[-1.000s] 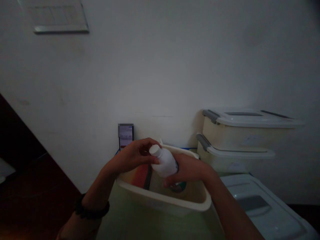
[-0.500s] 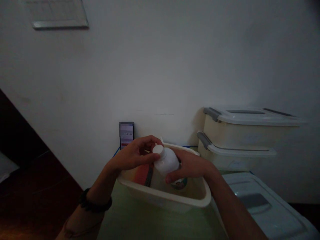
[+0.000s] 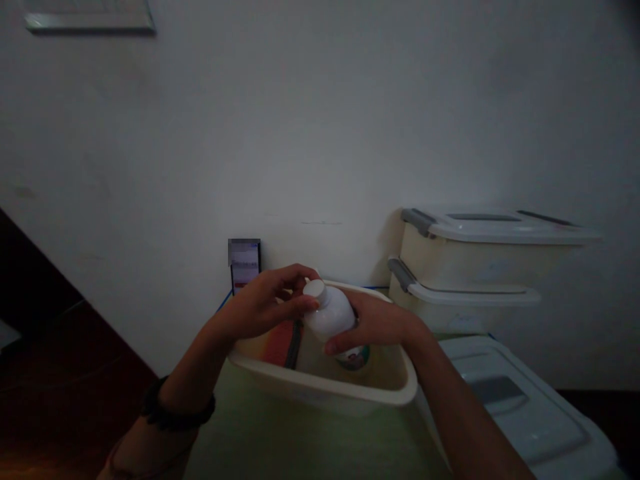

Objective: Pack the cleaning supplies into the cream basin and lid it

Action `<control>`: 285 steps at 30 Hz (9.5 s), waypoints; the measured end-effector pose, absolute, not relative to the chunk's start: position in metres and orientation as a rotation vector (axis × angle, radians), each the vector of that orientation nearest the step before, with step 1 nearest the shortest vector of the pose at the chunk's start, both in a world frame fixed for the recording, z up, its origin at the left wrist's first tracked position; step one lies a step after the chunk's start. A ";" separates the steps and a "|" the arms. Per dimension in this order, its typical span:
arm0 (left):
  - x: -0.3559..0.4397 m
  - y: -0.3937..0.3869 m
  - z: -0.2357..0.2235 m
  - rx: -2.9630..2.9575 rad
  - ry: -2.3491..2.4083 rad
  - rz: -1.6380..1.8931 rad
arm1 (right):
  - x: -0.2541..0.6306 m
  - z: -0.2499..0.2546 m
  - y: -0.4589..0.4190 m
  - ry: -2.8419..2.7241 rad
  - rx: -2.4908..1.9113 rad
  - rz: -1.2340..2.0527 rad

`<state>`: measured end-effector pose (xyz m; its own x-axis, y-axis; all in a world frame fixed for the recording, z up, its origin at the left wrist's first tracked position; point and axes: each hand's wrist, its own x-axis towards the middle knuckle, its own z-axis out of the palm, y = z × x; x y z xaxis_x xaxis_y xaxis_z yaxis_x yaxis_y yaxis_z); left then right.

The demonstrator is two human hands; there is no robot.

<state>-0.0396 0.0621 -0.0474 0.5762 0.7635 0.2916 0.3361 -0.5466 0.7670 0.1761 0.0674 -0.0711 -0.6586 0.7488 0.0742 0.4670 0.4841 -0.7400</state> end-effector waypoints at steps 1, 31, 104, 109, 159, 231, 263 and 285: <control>-0.039 0.061 -0.047 2.186 0.885 0.825 | 0.176 -0.070 0.067 -2.342 -1.007 1.002; -0.038 0.070 -0.049 2.066 1.162 0.867 | 0.179 -0.079 0.069 -1.687 -0.977 1.226; -0.017 0.048 -0.052 1.894 0.403 0.168 | 0.147 -0.045 0.036 -1.020 -0.684 1.384; -0.018 0.047 -0.052 1.860 0.445 0.149 | 0.147 -0.046 0.037 -1.025 -0.679 1.385; -0.018 0.048 -0.052 1.878 0.514 0.079 | 0.148 -0.051 0.040 -1.105 -0.756 1.333; -0.017 0.048 -0.049 1.883 0.520 0.044 | 0.147 -0.053 0.044 -1.054 -0.725 1.392; -0.018 0.048 -0.050 1.885 0.538 0.048 | 0.148 -0.052 0.043 -1.042 -0.715 1.413; -0.012 0.050 -0.052 2.006 0.700 0.122 | 0.147 -0.056 0.045 -1.090 -0.829 1.283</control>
<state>-0.0120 0.0495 -0.0519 0.8296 0.5225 -0.1969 0.4255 -0.3631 0.8289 0.1469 0.0455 -0.0563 -0.0470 0.9859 0.1605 -0.3180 0.1376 -0.9380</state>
